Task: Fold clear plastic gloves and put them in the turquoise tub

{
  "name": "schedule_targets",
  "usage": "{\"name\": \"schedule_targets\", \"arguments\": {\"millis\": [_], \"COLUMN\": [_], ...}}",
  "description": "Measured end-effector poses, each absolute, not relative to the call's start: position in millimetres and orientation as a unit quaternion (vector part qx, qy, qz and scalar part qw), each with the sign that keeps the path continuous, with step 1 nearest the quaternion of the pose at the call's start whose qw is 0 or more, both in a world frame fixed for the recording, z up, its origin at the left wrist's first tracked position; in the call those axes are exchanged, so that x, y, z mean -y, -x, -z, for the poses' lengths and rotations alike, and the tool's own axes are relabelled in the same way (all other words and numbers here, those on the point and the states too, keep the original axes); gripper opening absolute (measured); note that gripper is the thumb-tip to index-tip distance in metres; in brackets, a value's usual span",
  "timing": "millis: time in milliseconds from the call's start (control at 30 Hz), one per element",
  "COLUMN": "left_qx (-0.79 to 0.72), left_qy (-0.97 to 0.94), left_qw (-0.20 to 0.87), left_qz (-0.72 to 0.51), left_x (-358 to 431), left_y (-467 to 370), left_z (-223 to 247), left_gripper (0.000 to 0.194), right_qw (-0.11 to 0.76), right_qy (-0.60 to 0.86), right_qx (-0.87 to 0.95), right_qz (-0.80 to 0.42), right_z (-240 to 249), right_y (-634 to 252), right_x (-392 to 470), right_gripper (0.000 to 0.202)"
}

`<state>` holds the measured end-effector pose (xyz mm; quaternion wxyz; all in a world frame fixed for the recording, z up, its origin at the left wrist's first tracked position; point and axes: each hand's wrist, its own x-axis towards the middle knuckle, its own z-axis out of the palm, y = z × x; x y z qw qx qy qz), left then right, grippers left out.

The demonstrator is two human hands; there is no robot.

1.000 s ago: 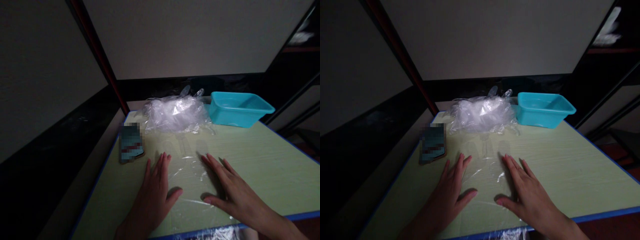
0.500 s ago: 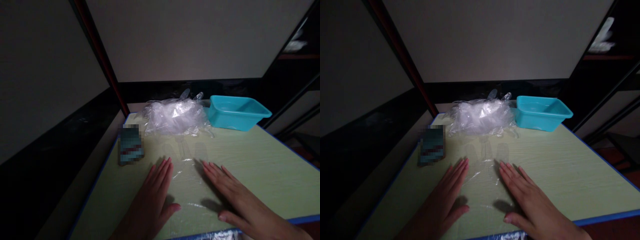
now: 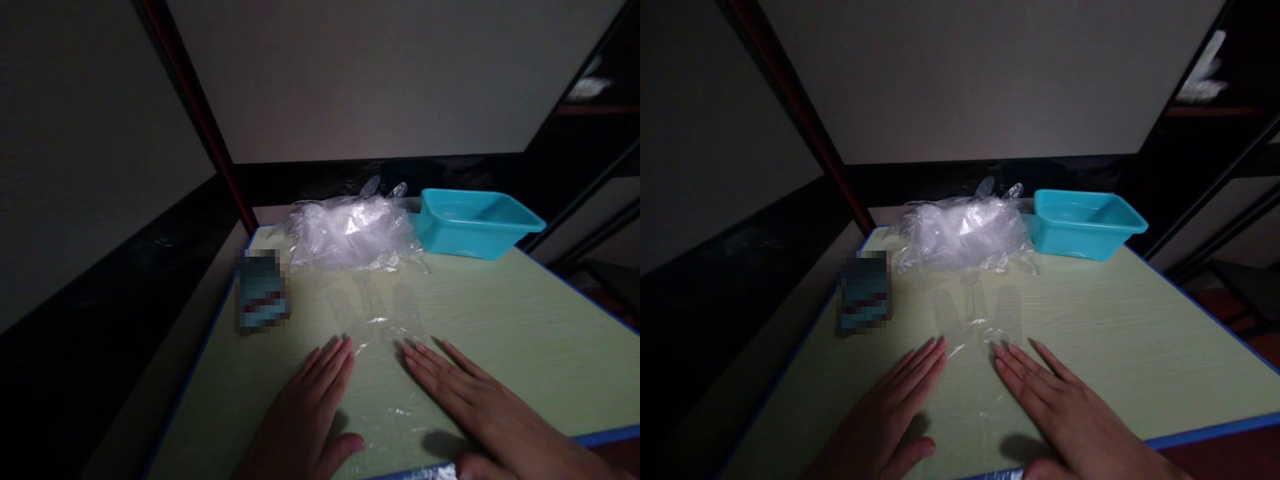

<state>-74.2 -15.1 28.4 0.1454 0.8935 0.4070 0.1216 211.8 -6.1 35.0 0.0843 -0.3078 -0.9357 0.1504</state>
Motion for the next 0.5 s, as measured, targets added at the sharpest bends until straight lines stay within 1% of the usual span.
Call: {"name": "schedule_targets", "arguments": {"millis": [133,300,367,500], "left_qx": [-0.412,-0.417,-0.417,-0.418], "left_qy": [-0.888,-0.880,-0.878,-0.877], "left_qw": [0.162,0.178,0.179,0.176], "left_qz": [-0.128,-0.139,-0.148,-0.158], "left_x": [16,17,17,17], "left_y": [77,76,76,75], "left_z": [-27,-29,-29,-29], "left_gripper": [0.083,0.076,0.076,0.075], "right_qw": [0.076,0.044,0.043,0.045], "right_qy": [0.288,0.276,0.271,0.263], "right_qx": [0.939,0.953,0.956,0.961], "right_qz": [-0.172,-0.120,-0.103,-0.074], "right_z": [-41,-35,-32,-33], "right_y": [-221,-235,-235,-225], "right_x": [10,17,19,19], "right_gripper": [0.088,0.096,0.092,0.074]}}
